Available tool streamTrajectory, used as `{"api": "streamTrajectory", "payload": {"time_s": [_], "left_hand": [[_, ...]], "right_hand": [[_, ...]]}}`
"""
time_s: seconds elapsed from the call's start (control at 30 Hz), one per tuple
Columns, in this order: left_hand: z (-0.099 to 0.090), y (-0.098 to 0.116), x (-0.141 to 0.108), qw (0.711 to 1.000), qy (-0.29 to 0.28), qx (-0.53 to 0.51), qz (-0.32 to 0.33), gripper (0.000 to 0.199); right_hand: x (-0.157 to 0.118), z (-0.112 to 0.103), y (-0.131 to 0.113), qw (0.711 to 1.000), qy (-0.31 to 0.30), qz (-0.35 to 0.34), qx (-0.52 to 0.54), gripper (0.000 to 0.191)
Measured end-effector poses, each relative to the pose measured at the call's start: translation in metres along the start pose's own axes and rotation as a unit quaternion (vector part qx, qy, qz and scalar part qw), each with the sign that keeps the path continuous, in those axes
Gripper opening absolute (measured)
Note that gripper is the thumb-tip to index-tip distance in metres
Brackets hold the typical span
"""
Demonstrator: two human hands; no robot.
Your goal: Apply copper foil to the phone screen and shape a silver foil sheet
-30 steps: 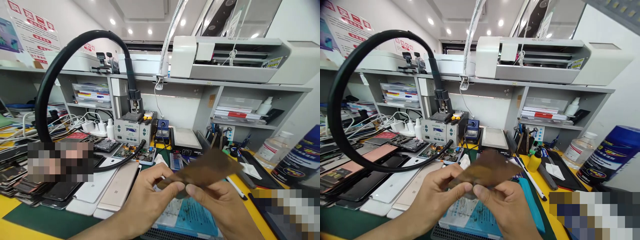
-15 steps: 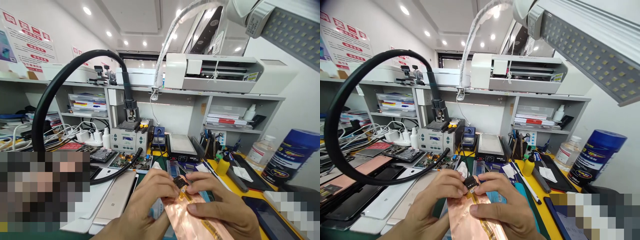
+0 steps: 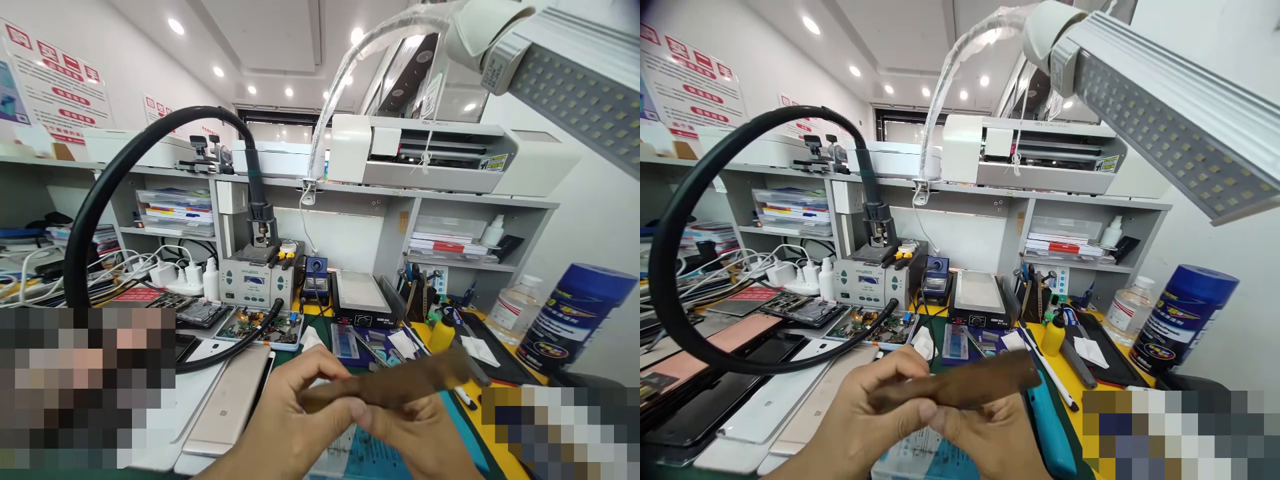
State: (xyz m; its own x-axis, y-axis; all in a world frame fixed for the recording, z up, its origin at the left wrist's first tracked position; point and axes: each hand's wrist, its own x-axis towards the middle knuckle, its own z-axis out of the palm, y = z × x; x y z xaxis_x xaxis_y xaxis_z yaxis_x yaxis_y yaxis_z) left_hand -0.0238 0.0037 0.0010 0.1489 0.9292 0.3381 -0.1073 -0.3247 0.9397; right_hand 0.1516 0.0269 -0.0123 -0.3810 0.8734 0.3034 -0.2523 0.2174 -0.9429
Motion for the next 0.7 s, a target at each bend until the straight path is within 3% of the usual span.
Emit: {"api": "streamTrajectory", "payload": {"time_s": [0.07, 0.13, 0.37, 0.53, 0.7], "left_hand": [[0.003, 0.002, 0.001, 0.992, -0.004, -0.096, -0.087, 0.026], [0.005, 0.004, 0.003, 0.979, -0.016, -0.164, -0.116, 0.030], [0.006, -0.002, 0.007, 0.955, 0.044, -0.249, -0.158, 0.025], [0.005, -0.009, 0.010, 0.946, 0.024, -0.271, -0.177, 0.017], [0.004, -0.011, 0.011, 0.947, 0.072, -0.259, -0.177, 0.027]], "right_hand": [[-0.003, 0.007, 0.004, 0.999, 0.027, 0.029, 0.017, 0.022], [-0.004, 0.009, 0.007, 0.998, 0.041, 0.046, 0.016, 0.027], [-0.006, 0.017, 0.009, 0.994, 0.087, 0.069, -0.018, 0.036], [-0.008, 0.024, 0.001, 0.989, 0.098, 0.093, -0.060, 0.036], [-0.009, 0.021, 0.000, 0.988, 0.084, 0.101, -0.084, 0.030]]}}
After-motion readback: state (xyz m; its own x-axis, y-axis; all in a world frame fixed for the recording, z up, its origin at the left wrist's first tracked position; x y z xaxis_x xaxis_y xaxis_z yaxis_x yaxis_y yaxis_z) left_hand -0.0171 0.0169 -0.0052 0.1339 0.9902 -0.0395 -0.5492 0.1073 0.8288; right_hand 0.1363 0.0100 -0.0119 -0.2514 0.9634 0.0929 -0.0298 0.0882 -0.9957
